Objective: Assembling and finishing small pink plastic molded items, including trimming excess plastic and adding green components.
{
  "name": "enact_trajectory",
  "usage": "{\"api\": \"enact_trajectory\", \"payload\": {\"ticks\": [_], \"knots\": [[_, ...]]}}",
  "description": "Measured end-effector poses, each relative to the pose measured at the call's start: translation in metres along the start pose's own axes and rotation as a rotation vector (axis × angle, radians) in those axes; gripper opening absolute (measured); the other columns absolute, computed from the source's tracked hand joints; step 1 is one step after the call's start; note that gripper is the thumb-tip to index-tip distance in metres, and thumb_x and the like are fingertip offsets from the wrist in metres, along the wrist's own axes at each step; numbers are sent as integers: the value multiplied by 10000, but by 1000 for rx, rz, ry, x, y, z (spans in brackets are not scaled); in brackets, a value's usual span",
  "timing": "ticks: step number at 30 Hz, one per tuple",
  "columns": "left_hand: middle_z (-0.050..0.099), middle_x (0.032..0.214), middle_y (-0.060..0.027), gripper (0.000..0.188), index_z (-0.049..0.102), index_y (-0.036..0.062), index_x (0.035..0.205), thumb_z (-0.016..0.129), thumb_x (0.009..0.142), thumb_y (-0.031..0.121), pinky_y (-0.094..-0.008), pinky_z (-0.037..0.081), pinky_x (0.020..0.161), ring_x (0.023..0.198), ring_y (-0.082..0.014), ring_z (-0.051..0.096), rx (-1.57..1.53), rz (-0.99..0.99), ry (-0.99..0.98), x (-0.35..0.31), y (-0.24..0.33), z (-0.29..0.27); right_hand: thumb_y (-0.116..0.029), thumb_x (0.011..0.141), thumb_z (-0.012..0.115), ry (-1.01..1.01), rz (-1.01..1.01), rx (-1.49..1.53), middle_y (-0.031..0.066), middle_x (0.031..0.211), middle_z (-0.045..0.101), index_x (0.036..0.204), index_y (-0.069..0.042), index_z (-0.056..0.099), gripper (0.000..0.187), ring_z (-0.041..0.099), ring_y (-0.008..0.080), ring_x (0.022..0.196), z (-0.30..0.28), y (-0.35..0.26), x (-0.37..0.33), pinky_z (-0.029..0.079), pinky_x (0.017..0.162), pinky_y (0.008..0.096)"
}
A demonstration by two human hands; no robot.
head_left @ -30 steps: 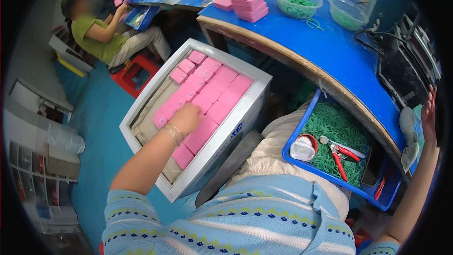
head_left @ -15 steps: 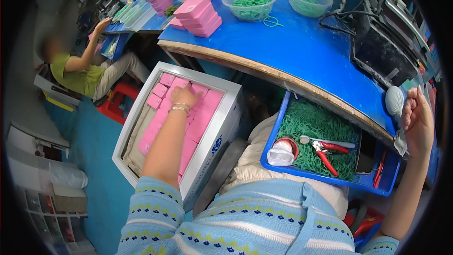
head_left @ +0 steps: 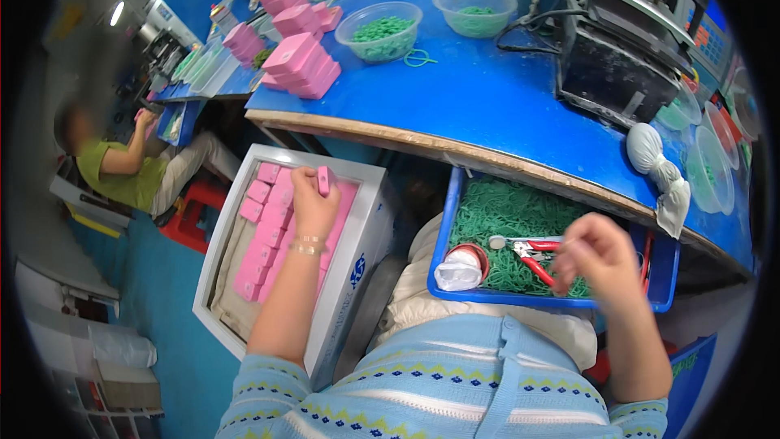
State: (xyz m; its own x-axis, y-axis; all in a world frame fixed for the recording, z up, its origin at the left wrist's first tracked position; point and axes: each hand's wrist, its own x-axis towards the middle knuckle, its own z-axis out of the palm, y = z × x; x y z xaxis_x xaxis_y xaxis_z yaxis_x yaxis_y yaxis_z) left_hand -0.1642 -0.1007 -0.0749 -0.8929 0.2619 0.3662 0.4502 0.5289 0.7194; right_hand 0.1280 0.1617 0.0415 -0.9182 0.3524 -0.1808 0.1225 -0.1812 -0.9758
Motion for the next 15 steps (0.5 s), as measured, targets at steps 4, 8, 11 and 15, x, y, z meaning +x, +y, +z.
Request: {"api": "enact_trajectory", "payload": {"ticks": [4,8,11,15], "knots": [[547,874,-69,425,451,-8,1126,595,727,-47,-225,457,677,789,-111,562,-534,84,-274,-48,115,6,-48,792,640,-146,13,108,141,1009,549,904,-46,465,208,565,175,931,32,38,8,486,780,317],[558,998,-89,515,439,-10,1150,677,695,-50,-231,480,721,879,-117,570,-548,219,-658,-74,174,4,-62,732,700,-160,-268,77,165,1147,456,907,-56,393,353,491,202,1067,51,45,16,415,908,352],[579,930,-80,586,467,37,1152,760,646,85,-275,478,678,758,-163,576,-407,475,-743,-82,193,4,-71,739,693,-68,-260,128,101,990,491,848,-68,357,353,513,151,943,54,47,15,438,811,314],[533,983,-95,719,429,42,1219,796,607,134,-304,466,737,827,-193,542,-446,582,-729,-86,196,15,-209,827,629,-47,-257,154,36,790,486,710,-86,346,330,445,89,741,43,47,15,396,663,253]]}}
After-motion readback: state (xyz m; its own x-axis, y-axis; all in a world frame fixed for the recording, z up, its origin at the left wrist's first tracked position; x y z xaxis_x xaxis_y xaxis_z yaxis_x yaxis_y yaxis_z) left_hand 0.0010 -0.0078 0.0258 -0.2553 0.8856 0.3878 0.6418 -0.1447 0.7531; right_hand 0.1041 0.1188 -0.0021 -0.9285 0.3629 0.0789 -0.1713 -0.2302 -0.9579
